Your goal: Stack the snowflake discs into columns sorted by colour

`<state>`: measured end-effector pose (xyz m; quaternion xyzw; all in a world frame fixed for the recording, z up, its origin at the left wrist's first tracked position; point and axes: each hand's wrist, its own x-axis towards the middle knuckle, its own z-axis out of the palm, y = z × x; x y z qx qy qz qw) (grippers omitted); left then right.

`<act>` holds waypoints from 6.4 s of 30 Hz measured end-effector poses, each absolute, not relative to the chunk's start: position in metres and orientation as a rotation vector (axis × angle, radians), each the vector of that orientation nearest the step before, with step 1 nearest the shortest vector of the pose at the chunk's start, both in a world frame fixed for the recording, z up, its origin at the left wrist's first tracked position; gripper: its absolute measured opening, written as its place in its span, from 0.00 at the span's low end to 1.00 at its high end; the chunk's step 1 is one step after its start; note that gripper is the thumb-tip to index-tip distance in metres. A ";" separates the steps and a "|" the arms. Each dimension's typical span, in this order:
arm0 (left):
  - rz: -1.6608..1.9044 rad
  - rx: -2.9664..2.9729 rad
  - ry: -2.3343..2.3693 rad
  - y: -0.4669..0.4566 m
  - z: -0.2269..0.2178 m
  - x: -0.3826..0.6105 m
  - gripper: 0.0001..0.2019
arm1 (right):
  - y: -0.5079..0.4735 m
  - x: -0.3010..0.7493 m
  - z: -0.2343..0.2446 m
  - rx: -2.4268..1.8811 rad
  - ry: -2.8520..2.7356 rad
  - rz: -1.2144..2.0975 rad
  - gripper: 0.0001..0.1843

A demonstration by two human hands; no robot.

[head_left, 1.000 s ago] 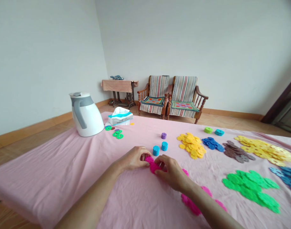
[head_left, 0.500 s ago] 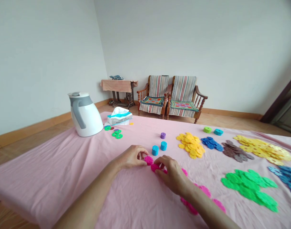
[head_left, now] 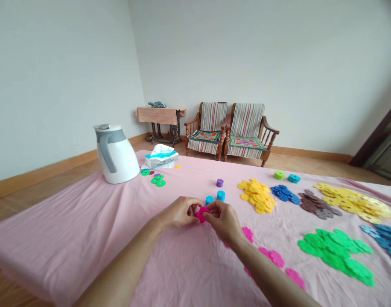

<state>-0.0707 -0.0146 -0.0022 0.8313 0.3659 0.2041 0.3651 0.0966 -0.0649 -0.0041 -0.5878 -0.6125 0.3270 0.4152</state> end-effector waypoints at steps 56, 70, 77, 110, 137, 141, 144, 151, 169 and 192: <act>0.556 2.185 0.969 -0.018 0.002 -0.069 0.15 | -0.077 0.108 -0.013 -1.499 -1.798 0.502 0.18; 0.646 2.429 0.908 -0.021 -0.003 -0.058 0.20 | -0.068 0.251 -0.032 -1.793 -1.526 0.110 0.15; 0.649 2.446 0.924 -0.021 -0.003 -0.054 0.15 | -0.065 0.245 -0.043 -1.723 -1.720 0.088 0.15; 0.676 2.395 1.061 -0.031 0.008 -0.051 0.16 | -0.066 0.249 -0.042 -1.625 -1.742 0.181 0.14; 0.616 2.510 0.987 -0.031 0.006 -0.051 0.15 | -0.064 0.251 -0.047 -1.615 -1.751 0.196 0.14; 0.586 2.516 0.964 -0.031 0.007 -0.051 0.17 | -0.066 0.250 -0.045 -1.606 -1.755 0.177 0.14; 0.571 2.508 0.956 -0.030 0.007 -0.052 0.16 | -0.067 0.248 -0.042 -1.612 -1.739 0.164 0.14; 0.575 2.506 0.927 -0.025 0.001 -0.052 0.14 | -0.066 0.248 -0.044 -1.612 -1.743 0.159 0.14; 0.523 2.260 1.099 -0.022 0.010 -0.084 0.13 | -0.082 0.160 -0.012 -1.383 -2.029 0.322 0.15; 0.666 2.152 0.961 -0.018 -0.010 -0.078 0.14 | -0.071 0.104 -0.003 -1.646 -1.655 0.676 0.09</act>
